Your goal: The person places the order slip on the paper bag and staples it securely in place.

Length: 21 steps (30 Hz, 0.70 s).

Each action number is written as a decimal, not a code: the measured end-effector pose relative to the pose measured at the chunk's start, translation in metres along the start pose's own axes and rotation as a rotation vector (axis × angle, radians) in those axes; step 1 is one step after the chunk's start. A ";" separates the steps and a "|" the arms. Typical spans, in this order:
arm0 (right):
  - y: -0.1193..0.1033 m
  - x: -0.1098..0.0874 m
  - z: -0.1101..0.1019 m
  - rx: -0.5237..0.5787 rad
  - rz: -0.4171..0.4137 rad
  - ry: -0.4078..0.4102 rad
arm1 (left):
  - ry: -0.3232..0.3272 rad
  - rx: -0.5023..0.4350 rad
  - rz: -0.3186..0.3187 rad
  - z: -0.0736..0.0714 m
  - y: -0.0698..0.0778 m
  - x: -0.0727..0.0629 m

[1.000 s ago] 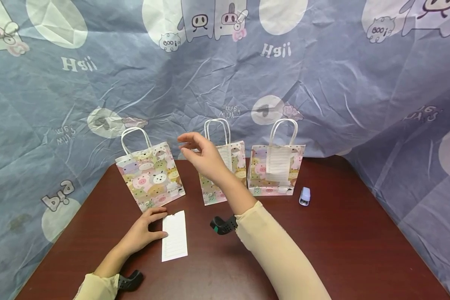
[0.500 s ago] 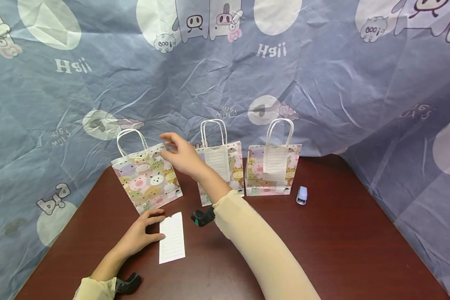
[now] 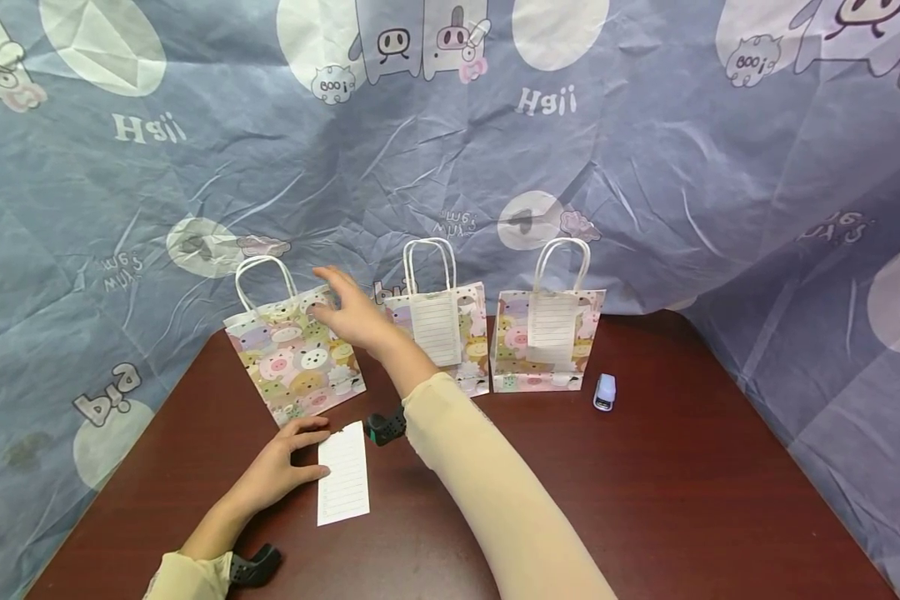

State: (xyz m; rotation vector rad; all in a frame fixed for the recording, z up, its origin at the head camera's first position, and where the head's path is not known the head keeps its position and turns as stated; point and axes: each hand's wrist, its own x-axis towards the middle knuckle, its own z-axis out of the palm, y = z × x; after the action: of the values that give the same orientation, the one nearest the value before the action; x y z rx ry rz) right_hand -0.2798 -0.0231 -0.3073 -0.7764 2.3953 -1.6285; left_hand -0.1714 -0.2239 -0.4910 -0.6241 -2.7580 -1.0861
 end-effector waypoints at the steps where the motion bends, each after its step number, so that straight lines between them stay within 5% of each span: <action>1: 0.001 0.001 0.001 -0.001 -0.010 -0.004 | -0.002 -0.002 -0.001 0.000 0.000 0.000; 21: 0.013 0.008 0.010 0.007 0.061 -0.004 | -0.020 0.006 -0.033 0.000 -0.002 0.000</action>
State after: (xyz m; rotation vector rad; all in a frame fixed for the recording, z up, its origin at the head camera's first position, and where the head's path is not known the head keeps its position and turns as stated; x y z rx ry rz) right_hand -0.2872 -0.0316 -0.3212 -0.6972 2.3847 -1.6103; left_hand -0.1724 -0.2255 -0.4921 -0.5946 -2.7972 -1.0838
